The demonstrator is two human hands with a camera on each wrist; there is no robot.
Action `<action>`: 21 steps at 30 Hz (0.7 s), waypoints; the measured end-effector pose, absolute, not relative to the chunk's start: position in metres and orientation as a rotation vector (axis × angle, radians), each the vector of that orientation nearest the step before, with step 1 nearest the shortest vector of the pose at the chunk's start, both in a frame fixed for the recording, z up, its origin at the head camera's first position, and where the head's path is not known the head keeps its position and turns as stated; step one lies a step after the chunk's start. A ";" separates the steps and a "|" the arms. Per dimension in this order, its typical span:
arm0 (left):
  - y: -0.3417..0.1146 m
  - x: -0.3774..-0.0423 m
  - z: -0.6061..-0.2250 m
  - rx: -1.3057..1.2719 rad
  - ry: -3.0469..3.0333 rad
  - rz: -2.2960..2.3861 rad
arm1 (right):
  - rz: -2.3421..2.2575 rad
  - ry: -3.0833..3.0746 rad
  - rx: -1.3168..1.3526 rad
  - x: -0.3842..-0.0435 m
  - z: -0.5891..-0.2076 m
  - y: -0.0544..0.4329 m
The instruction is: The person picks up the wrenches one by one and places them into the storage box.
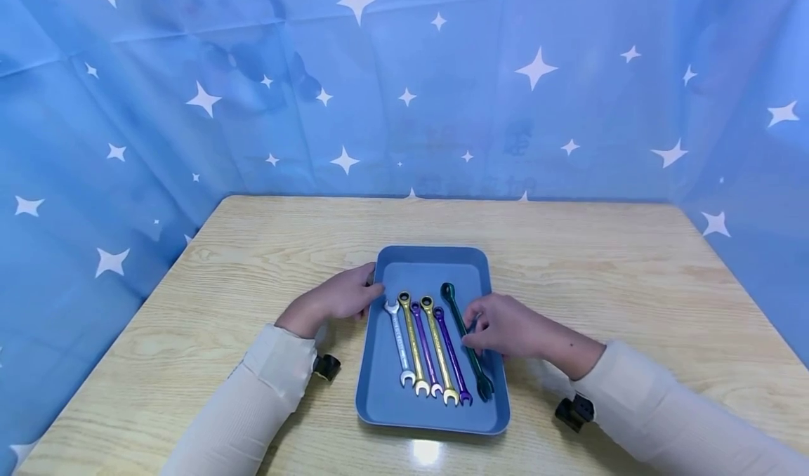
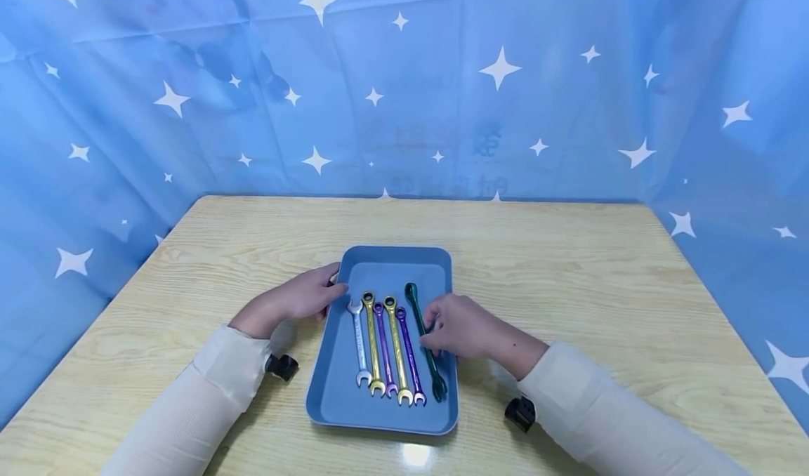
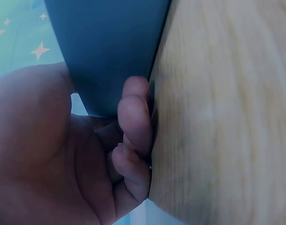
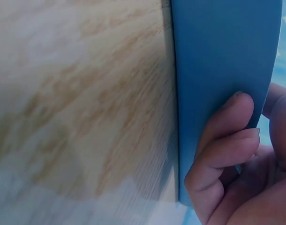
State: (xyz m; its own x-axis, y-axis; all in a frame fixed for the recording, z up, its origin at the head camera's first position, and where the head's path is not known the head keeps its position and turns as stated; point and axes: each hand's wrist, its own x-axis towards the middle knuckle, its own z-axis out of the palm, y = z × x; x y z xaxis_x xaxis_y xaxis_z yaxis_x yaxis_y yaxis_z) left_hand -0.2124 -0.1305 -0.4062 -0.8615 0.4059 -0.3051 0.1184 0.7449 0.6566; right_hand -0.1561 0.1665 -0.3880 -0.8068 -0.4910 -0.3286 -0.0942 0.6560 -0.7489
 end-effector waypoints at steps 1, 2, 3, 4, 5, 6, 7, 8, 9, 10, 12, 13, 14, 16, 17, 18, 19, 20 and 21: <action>-0.131 -0.213 -0.407 0.399 2.507 0.903 | -1.024 2.361 -0.452 -0.156 -0.389 0.166; -0.130 -0.213 -0.407 0.397 2.504 0.902 | -1.023 2.363 -0.450 -0.156 -0.389 0.166; -0.130 -0.213 -0.407 0.394 2.504 0.900 | -1.024 2.364 -0.449 -0.156 -0.390 0.166; -0.130 -0.213 -0.407 0.394 2.503 0.897 | -1.024 2.367 -0.449 -0.156 -0.390 0.166; -0.130 -0.213 -0.407 0.392 2.503 0.894 | -1.024 2.368 -0.449 -0.156 -0.390 0.166; -0.130 -0.213 -0.407 0.389 2.503 0.889 | -1.027 2.368 -0.449 -0.156 -0.391 0.166; -0.130 -0.213 -0.406 0.391 2.505 0.884 | -1.028 2.373 -0.449 -0.156 -0.391 0.166; -0.129 -0.213 -0.406 0.393 2.507 0.881 | -1.027 2.374 -0.445 -0.156 -0.390 0.167; -0.129 -0.214 -0.405 0.397 2.508 0.881 | -1.028 2.377 -0.442 -0.155 -0.390 0.167; -0.128 -0.214 -0.405 0.401 2.507 0.881 | -1.029 2.381 -0.440 -0.155 -0.390 0.167; -0.128 -0.214 -0.404 0.402 2.509 0.884 | -1.034 2.390 -0.440 -0.155 -0.390 0.167; -0.128 -0.214 -0.404 0.401 2.511 0.887 | -1.038 2.392 -0.445 -0.155 -0.391 0.167; -0.128 -0.214 -0.404 0.399 2.512 0.891 | -1.042 2.394 -0.456 -0.154 -0.391 0.167; -0.128 -0.213 -0.404 0.395 2.509 0.896 | -1.050 2.399 -0.477 -0.154 -0.391 0.167; -0.129 -0.213 -0.404 0.393 2.508 0.896 | -1.055 2.400 -0.486 -0.154 -0.392 0.167; -0.129 -0.213 -0.404 0.390 2.507 0.894 | -1.060 2.399 -0.492 -0.153 -0.392 0.166; -0.129 -0.213 -0.404 0.390 2.506 0.892 | -1.064 2.396 -0.497 -0.152 -0.392 0.166; -0.129 -0.213 -0.403 0.390 2.503 0.890 | -1.063 2.399 -0.498 -0.152 -0.392 0.166; -0.128 -0.213 -0.404 0.394 2.502 0.892 | -1.061 2.402 -0.493 -0.152 -0.392 0.166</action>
State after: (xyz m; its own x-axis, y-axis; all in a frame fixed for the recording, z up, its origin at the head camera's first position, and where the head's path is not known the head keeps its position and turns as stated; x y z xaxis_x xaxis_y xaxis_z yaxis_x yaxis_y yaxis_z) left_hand -0.2130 -0.1283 -0.4037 -0.8567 0.4059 -0.3182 0.1130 0.7498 0.6520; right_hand -0.1516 0.1664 -0.3925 -0.8270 -0.4937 -0.2689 -0.1338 0.6373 -0.7589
